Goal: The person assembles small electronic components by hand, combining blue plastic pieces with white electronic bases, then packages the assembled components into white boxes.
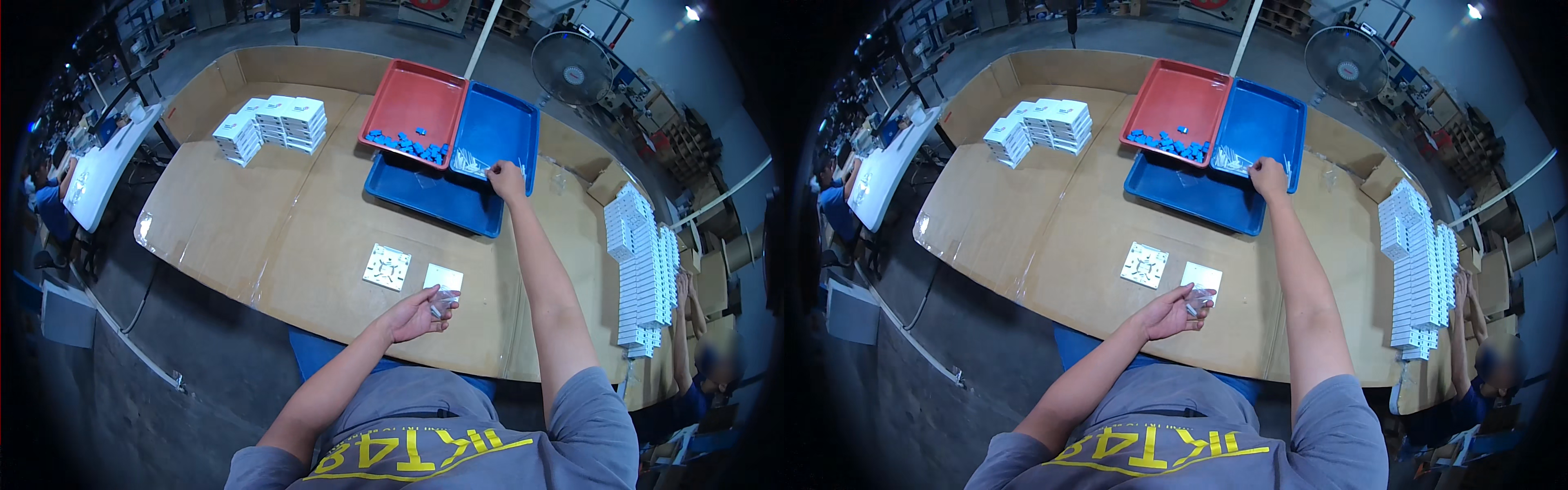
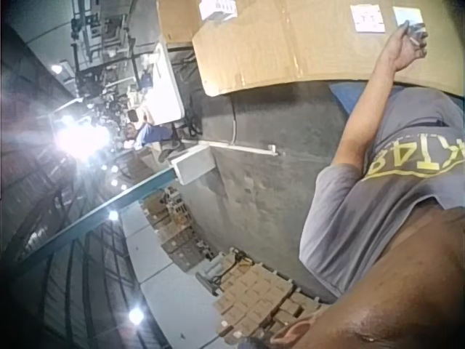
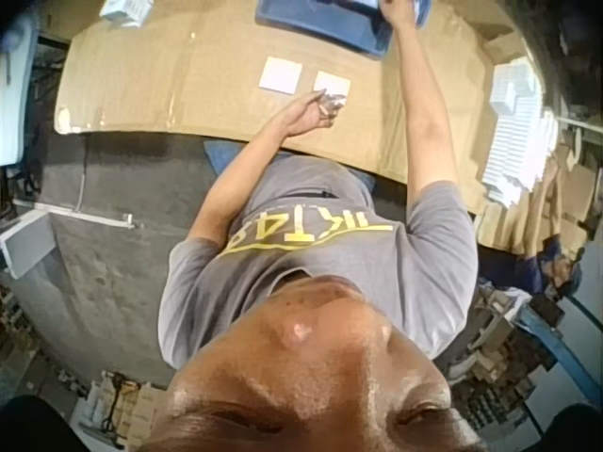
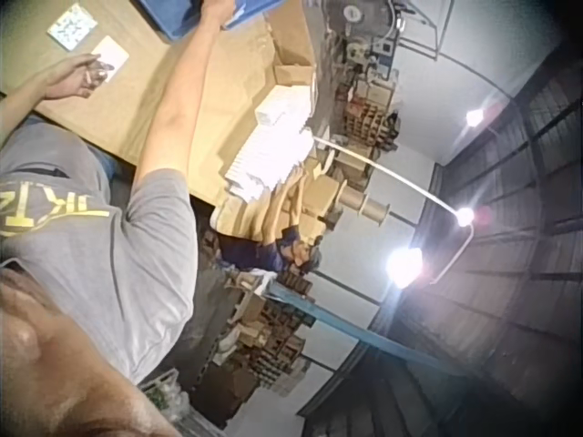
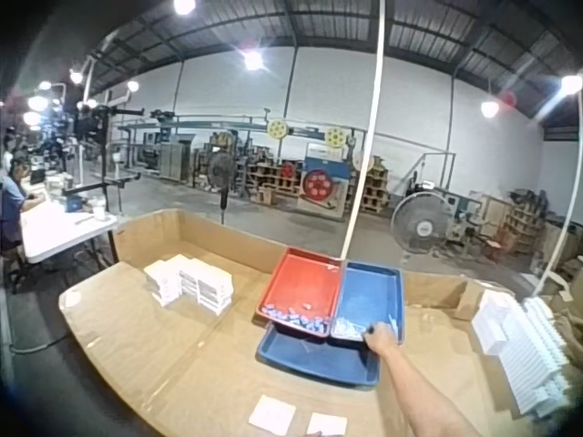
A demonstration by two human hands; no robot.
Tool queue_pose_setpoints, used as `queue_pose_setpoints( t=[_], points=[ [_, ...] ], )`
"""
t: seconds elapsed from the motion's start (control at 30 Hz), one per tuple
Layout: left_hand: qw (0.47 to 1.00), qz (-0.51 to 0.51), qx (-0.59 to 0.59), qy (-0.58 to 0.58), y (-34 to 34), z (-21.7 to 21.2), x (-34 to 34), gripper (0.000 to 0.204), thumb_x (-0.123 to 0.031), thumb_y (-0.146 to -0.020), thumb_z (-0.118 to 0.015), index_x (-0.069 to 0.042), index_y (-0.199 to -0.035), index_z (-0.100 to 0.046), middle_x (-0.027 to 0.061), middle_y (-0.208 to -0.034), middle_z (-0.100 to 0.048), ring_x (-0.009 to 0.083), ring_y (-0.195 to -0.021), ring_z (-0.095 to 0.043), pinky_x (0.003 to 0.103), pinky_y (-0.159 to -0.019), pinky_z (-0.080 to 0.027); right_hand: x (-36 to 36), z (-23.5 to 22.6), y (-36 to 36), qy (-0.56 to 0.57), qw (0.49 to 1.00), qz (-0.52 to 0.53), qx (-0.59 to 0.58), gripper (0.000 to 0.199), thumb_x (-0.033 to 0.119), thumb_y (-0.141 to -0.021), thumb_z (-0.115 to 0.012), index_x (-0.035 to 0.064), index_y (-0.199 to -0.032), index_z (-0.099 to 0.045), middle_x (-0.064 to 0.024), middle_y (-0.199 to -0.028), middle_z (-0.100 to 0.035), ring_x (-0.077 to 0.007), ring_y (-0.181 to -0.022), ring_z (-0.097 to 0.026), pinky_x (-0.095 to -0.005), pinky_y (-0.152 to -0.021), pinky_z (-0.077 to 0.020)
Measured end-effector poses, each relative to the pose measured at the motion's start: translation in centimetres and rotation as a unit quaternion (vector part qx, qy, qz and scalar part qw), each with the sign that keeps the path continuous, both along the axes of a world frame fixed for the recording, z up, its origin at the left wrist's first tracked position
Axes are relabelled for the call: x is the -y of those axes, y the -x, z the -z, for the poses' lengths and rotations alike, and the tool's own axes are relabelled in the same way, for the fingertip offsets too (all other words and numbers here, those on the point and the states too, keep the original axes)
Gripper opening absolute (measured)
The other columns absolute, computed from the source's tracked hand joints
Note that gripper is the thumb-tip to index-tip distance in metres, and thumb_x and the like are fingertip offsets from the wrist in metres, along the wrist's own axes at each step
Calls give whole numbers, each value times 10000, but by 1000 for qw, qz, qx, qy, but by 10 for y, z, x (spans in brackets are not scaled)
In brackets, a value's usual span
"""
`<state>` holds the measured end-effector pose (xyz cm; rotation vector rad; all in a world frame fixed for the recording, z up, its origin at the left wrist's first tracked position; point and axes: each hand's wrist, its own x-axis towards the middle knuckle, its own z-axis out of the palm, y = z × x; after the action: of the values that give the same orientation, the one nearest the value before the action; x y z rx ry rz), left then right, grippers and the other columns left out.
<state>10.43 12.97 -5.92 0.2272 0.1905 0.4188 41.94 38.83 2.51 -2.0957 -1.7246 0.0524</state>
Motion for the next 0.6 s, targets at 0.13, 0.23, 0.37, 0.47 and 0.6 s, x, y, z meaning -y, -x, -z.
queue_pose_setpoints(
  t=[0.13, 0.23, 0.37, 0.47, 0.6],
  points=[
    [1000, 8, 7, 6, -1, 3, -2, 539, -426, -1132, -399, -36, -1494, -487, 82, -1198, -674, 191, -1019, -648, 381, -941, -524, -2, 5, -14, -37, 998, 12, -39, 232, 296, -879, -770, 89, -981, -792, -176, -977, -773, -368, -962, -738, -435, -857, -578],
    [1000, 13, 8, 9, -3, 8, -3, 545, -431, -1130, -403, -37, -1497, -486, 84, -1202, -677, 196, -1019, -653, 386, -952, -526, 8, -7, -28, -128, 959, 29, -252, 232, 216, -902, -780, 55, -1069, -781, -124, -998, -774, -275, -917, -721, -367, -825, -564],
    [1000, 13, 18, 19, 1, 10, 2, 554, -440, -1125, -413, -40, -1503, -483, 84, -1196, -678, 200, -1028, -660, 390, -965, -528, 57, -64, -15, -167, 684, -75, -706, 304, 118, -966, -755, 12, -1248, -709, -39, -1070, -719, -98, -842, -604, -283, -744, -506],
    [999, 19, 19, 19, 3, 3, 5, 555, -437, -1123, -419, -33, -1497, -484, 90, -1204, -678, 205, -1035, -663, 396, -971, -530, 89, -81, -13, -169, 644, -117, -737, 303, 127, -986, -736, 24, -1266, -685, -51, -1082, -720, -86, -823, -598, -286, -710, -494],
    [1000, 10, 17, 14, 1, 7, 4, 538, -418, -1127, -411, -26, -1488, -487, 96, -1214, -671, 209, -1035, -663, 405, -974, -531, 109, -73, -13, -146, 617, -143, -760, 262, 103, -991, -721, 23, -1238, -677, -55, -1082, -723, -100, -841, -619, -290, -718, -508]
  ],
)
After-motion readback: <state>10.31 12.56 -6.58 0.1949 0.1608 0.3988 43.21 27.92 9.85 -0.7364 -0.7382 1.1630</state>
